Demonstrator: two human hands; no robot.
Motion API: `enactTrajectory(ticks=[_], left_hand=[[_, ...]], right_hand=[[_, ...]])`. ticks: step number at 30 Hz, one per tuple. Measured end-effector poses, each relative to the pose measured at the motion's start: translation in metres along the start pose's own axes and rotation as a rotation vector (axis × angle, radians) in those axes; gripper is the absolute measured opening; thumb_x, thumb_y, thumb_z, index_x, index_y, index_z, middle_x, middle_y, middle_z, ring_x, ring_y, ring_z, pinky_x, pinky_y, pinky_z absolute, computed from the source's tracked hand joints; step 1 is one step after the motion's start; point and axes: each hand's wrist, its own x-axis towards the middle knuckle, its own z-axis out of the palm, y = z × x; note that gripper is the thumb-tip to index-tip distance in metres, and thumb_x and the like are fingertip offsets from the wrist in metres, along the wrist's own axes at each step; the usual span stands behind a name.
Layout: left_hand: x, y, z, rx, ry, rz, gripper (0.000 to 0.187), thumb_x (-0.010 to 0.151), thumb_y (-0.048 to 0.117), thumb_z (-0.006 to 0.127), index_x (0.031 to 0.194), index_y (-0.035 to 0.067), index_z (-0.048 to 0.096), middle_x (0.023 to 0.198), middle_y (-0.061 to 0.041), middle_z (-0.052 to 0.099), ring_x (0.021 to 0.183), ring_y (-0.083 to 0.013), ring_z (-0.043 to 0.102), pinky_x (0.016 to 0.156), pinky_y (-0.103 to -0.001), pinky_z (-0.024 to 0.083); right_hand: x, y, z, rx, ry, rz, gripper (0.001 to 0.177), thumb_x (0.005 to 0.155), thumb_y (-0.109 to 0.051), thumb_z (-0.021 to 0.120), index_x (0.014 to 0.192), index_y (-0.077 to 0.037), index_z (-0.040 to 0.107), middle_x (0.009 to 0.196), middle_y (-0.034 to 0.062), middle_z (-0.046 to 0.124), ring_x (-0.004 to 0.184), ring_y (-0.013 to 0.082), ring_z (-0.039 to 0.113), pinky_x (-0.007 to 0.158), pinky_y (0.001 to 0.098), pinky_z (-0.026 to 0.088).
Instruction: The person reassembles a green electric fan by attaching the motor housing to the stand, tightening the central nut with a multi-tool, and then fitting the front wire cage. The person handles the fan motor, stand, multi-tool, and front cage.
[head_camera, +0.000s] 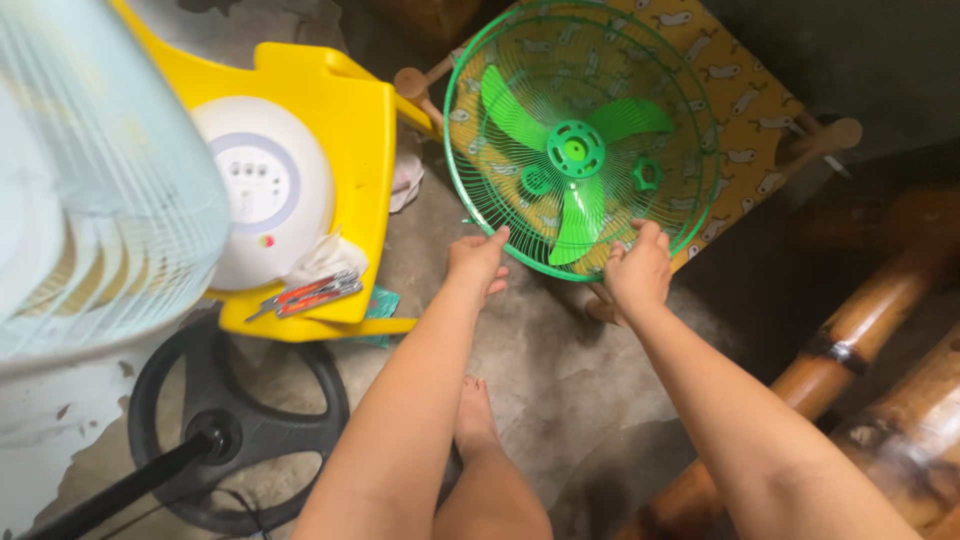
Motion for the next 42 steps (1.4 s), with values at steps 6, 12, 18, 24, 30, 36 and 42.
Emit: enactTrajectory(ticks=[6,12,18,24,30,36,42], left_hand=[[0.017,0.001,0.015,0.226,0.042,0.014,0.041,0.088,0.037,0.078,0.103,0.0,0.068,0.087,-0.012,0.076,0.075,-0.0247,0.076,0.063,-0.041,0.062],[0.026,-0.012,0.025,0.529,0.377,0.397,0.021,0.073,0.021,0.085,0.089,0.01,0.076,0.089,-0.015,0.079,0.08,-0.029,0.071,0.072,-0.04,0.053],[0.017,-0.013,0.036,-0.168,0.178,0.189,0.046,0.078,0.006,0.074,0.118,-0.001,0.052,0.087,-0.015,0.068,0.066,-0.0276,0.07,0.057,-0.043,0.057],[-0.007,0.002,0.006,-0.248,-0.035,0.01,0.066,0.083,0.001,0.065,0.143,0.022,0.046,0.091,-0.013,0.067,0.065,-0.0202,0.067,0.056,-0.034,0.05],[-0.059,0.016,-0.018,-0.401,-0.222,0.037,0.091,0.075,-0.015,0.048,0.153,0.03,0.033,0.126,-0.021,0.068,0.079,-0.025,0.072,0.062,-0.035,0.057],[-0.15,0.057,-0.003,-0.481,-0.39,0.042,0.098,0.074,-0.015,0.046,0.153,0.041,0.031,0.138,-0.023,0.059,0.09,-0.0315,0.07,0.067,-0.04,0.06],[-0.287,0.1,0.0,-0.554,-0.5,0.388,0.092,0.074,-0.012,0.052,0.15,0.037,0.034,0.136,-0.019,0.061,0.089,-0.0289,0.068,0.07,-0.041,0.057]], right_hand=[[0.065,0.043,0.015,-0.176,-0.082,-0.1,0.051,0.094,-0.023,0.073,0.138,-0.012,0.05,0.133,0.0194,0.056,0.124,0.0405,0.054,0.097,0.0547,0.048],[0.147,0.076,0.04,-0.284,-0.21,-0.11,0.086,0.09,-0.032,0.077,0.159,-0.013,0.029,0.143,0.0246,0.045,0.126,0.0462,0.048,0.099,0.0568,0.045],[0.168,0.095,0.069,-0.214,-0.406,-0.002,0.069,0.099,-0.039,0.071,0.157,-0.017,0.042,0.136,0.0267,0.058,0.128,0.0463,0.053,0.107,0.0535,0.045],[0.132,0.072,0.053,-0.183,0.022,-0.353,0.057,0.096,-0.031,0.078,0.143,-0.008,0.056,0.124,0.0261,0.063,0.115,0.0461,0.058,0.093,0.0532,0.049],[0.121,0.023,-0.042,0.031,0.067,-0.283,0.057,0.092,-0.039,0.083,0.125,-0.004,0.054,0.112,0.0195,0.063,0.106,0.0407,0.062,0.093,0.0512,0.05],[0.116,-0.031,-0.155,0.033,0.32,-0.635,0.043,0.092,-0.023,0.08,0.126,-0.006,0.061,0.116,0.0168,0.06,0.116,0.0369,0.058,0.102,0.0468,0.049],[0.087,-0.092,-0.298,0.096,0.542,-0.762,0.043,0.098,-0.023,0.082,0.133,-0.005,0.064,0.123,0.0165,0.061,0.12,0.0394,0.055,0.105,0.0465,0.046]])
